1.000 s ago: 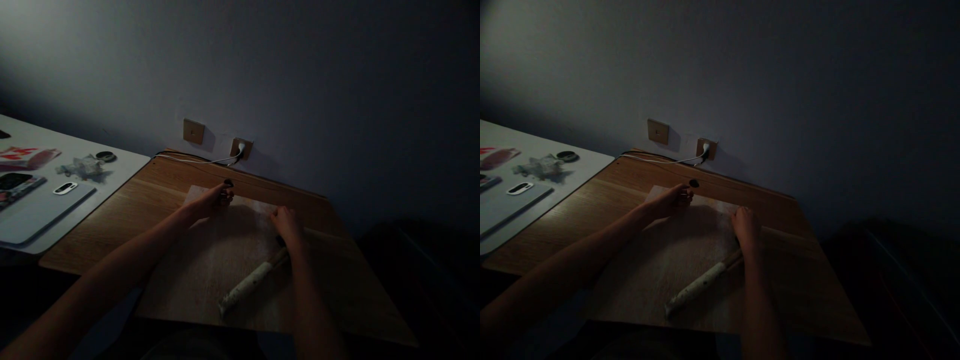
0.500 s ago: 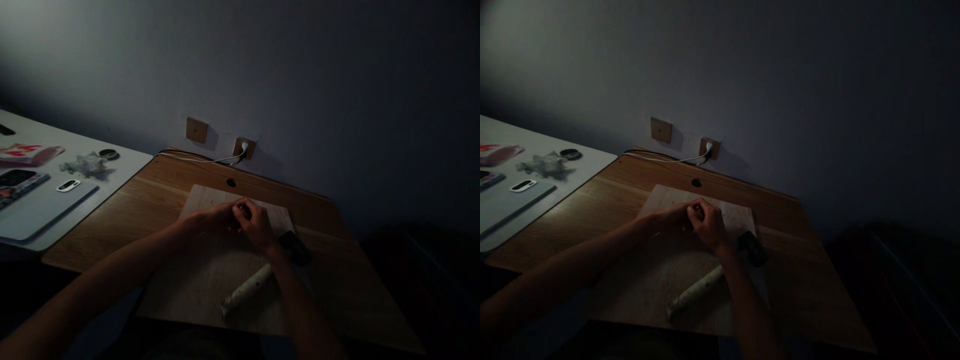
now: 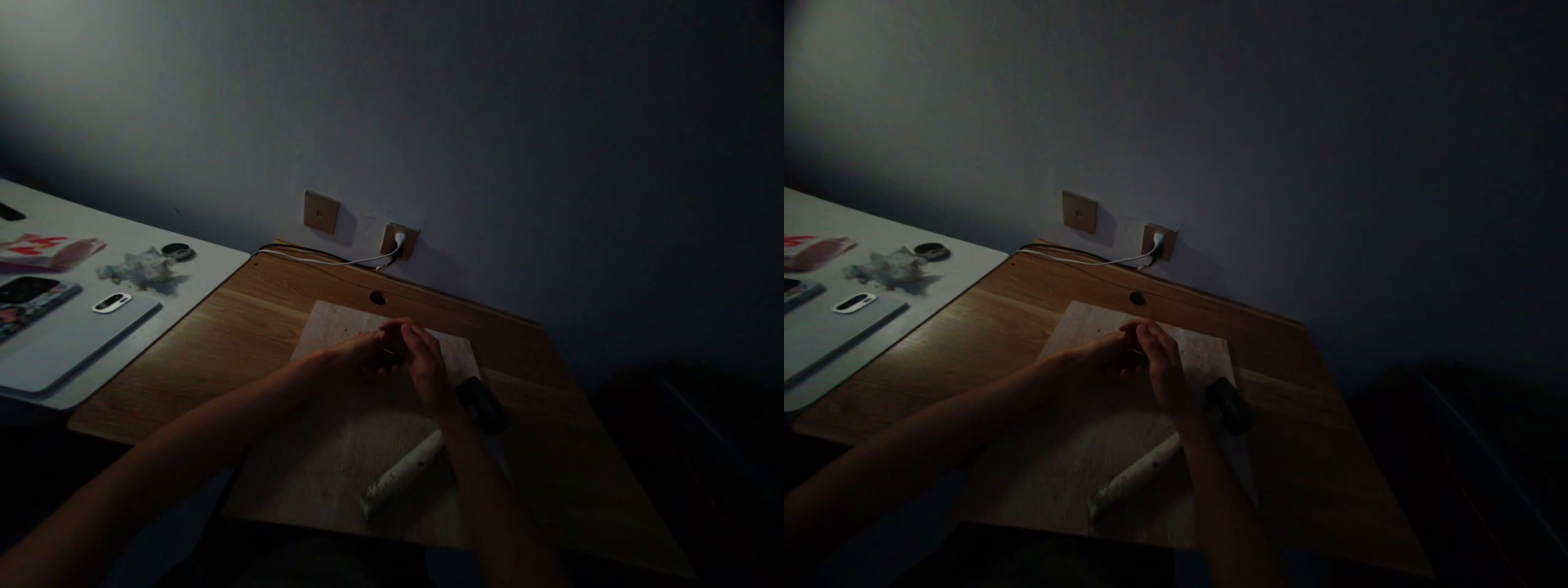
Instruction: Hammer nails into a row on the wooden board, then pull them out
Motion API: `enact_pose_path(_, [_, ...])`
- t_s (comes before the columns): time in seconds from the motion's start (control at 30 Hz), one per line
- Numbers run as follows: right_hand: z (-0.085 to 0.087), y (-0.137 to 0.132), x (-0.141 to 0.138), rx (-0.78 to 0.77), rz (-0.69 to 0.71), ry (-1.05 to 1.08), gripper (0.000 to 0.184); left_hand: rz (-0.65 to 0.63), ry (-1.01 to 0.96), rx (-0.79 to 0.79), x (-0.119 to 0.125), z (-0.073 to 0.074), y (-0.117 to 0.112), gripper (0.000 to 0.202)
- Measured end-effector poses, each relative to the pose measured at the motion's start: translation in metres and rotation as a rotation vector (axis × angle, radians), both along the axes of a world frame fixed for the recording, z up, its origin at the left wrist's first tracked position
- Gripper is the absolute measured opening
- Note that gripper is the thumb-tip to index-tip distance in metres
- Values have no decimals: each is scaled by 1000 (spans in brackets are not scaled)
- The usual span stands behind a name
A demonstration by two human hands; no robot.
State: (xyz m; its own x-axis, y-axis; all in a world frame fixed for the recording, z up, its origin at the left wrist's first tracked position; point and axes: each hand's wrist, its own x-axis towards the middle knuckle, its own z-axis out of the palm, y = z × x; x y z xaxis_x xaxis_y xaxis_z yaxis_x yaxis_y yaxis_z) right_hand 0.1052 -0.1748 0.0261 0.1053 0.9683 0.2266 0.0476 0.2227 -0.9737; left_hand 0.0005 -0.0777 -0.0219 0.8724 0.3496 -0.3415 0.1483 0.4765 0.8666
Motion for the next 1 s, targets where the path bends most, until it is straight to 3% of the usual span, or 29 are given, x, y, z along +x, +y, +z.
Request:
enact_pose_path(0.07, [-1,1,1,48,-18,-2,37,58,0,44,0,-2,1,41])
enact_pose_path(0.13, [-2,1,3,96,-68,-28,36,103,-20,187,0,-3,1,42])
enact_pose_path(0.23, [-1,2,7,149,-191,-54,32,121,-37,656,-3,-1,-4,43])
enact_pose_path(0.33, [1,3,13,207,-326,-19,29,51,-56,1206,-6,2,-13,29])
enact_pose_path(0.4, [2,4,17,234,-397,14,27,-43,-110,1440,-8,4,-19,21])
enact_pose_path(0.47, [2,6,21,245,-439,28,27,-132,-180,1577,-10,4,-23,18])
enact_pose_path(0.6, [6,2,29,228,-475,-5,25,-219,-202,1764,-15,5,-24,12])
enact_pose_path(0.67, [13,-7,35,202,-476,-45,22,-247,-184,1787,-19,7,-25,10])
enact_pose_path(0.73, [21,-22,40,176,-480,-98,22,-276,-191,1765,-25,11,-28,21])
enact_pose_path(0.87, [24,-71,52,41,-530,-266,25,-272,-168,1727,-48,26,-42,40])
enact_pose_path(1.0, [-1,-133,65,14,-656,-548,26,-173,-18,1714,-88,33,-63,40])
